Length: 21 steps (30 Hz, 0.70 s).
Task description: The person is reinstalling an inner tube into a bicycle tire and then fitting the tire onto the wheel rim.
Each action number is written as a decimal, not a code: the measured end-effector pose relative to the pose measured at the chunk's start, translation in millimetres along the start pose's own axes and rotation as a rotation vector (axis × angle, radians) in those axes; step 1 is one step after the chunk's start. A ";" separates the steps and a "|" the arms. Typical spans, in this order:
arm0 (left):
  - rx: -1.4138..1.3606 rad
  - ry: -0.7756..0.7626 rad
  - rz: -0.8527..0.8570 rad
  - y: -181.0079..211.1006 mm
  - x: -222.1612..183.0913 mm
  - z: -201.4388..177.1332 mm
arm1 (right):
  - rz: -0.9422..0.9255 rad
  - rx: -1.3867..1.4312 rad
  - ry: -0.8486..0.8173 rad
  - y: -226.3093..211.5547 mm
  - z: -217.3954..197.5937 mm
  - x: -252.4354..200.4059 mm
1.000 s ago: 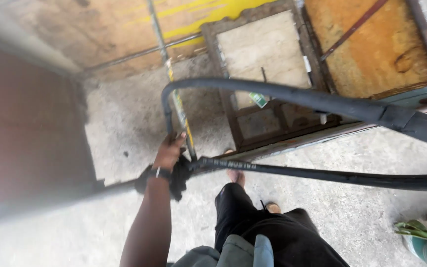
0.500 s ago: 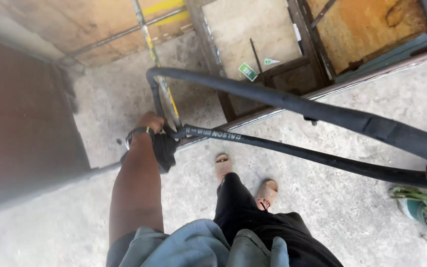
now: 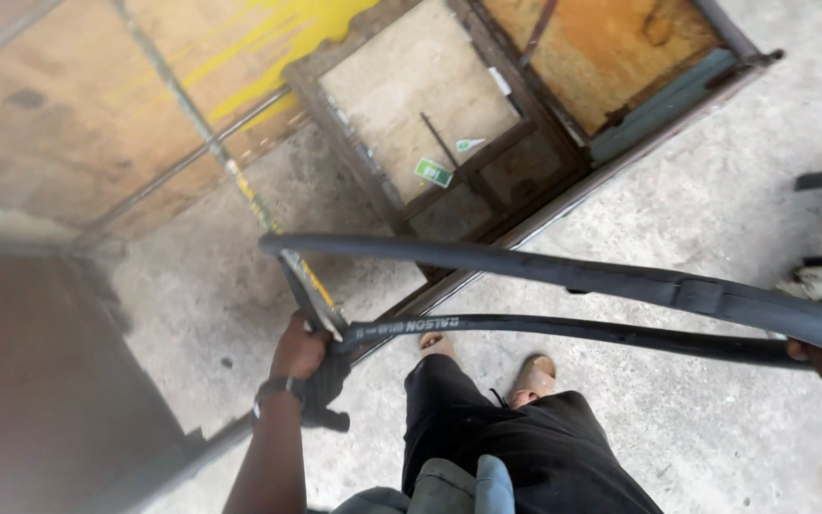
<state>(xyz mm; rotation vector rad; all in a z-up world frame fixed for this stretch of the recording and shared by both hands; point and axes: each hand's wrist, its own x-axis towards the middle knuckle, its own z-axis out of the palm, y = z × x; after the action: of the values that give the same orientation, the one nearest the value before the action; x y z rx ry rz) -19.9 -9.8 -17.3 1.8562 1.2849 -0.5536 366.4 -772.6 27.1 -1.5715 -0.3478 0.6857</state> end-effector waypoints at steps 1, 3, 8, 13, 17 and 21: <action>-0.024 0.140 0.022 0.9 -2.2 0.9 | 0.005 0.004 0.058 -31.7 48.4 -4.4; -0.050 0.257 0.098 -6.4 -7.2 -4.9 | -0.125 0.113 0.000 -134.3 142.0 29.9; -0.559 0.535 0.247 -0.2 -54.7 -48.9 | -0.409 0.194 -0.058 -234.0 225.6 32.1; -0.842 0.631 0.398 100.8 -183.8 -77.4 | -0.475 0.433 -0.116 -232.2 175.3 38.6; -0.719 0.737 0.503 177.9 -212.6 -56.0 | -0.505 0.465 0.045 -224.8 116.1 33.1; -0.421 0.947 0.647 262.4 -233.9 -14.4 | -0.522 0.538 0.162 -212.9 29.7 9.5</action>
<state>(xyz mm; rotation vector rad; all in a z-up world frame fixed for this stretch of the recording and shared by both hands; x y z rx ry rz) 128.3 -176.1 255.0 2.0407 1.0896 0.9710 393.0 -715.5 232.8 -0.9558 -0.3928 0.2121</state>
